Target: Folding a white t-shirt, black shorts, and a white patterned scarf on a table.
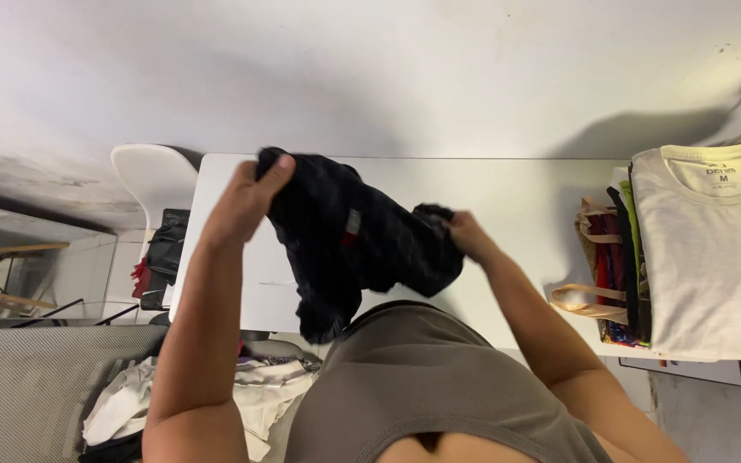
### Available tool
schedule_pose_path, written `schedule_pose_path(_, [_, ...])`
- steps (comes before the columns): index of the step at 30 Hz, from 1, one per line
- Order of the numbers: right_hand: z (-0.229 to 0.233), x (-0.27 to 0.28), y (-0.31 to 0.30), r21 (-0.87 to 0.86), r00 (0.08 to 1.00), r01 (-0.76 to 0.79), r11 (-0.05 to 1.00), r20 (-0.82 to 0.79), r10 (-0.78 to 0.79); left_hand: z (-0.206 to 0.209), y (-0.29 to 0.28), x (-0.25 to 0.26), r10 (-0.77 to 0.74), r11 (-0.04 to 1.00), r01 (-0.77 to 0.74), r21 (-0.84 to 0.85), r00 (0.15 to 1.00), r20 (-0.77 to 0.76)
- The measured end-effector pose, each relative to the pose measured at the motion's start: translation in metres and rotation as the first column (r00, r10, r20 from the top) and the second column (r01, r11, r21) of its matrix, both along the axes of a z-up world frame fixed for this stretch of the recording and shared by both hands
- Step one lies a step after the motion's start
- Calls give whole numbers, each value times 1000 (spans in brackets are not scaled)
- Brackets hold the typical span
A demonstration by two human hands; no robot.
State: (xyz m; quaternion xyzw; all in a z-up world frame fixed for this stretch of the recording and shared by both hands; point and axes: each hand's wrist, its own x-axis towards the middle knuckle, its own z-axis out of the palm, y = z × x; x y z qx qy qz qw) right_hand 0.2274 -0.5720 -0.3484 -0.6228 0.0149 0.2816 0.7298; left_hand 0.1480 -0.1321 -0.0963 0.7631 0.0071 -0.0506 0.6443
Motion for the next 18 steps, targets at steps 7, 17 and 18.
schedule_pose_path(7, [310,-31,-41,-158,221,820,550,974,-50,16,30,-29,23,961,93,-261,912,410])
schedule_pose_path(17, [52,-82,-116,-676,869,148,722,437,231,-241,30,-43,216,904,-113,412,953,-213])
schedule_pose_path(18, [36,-93,-110,-677,869,148,721,437,231,-269,31,-47,215,905,-113,411,953,-212])
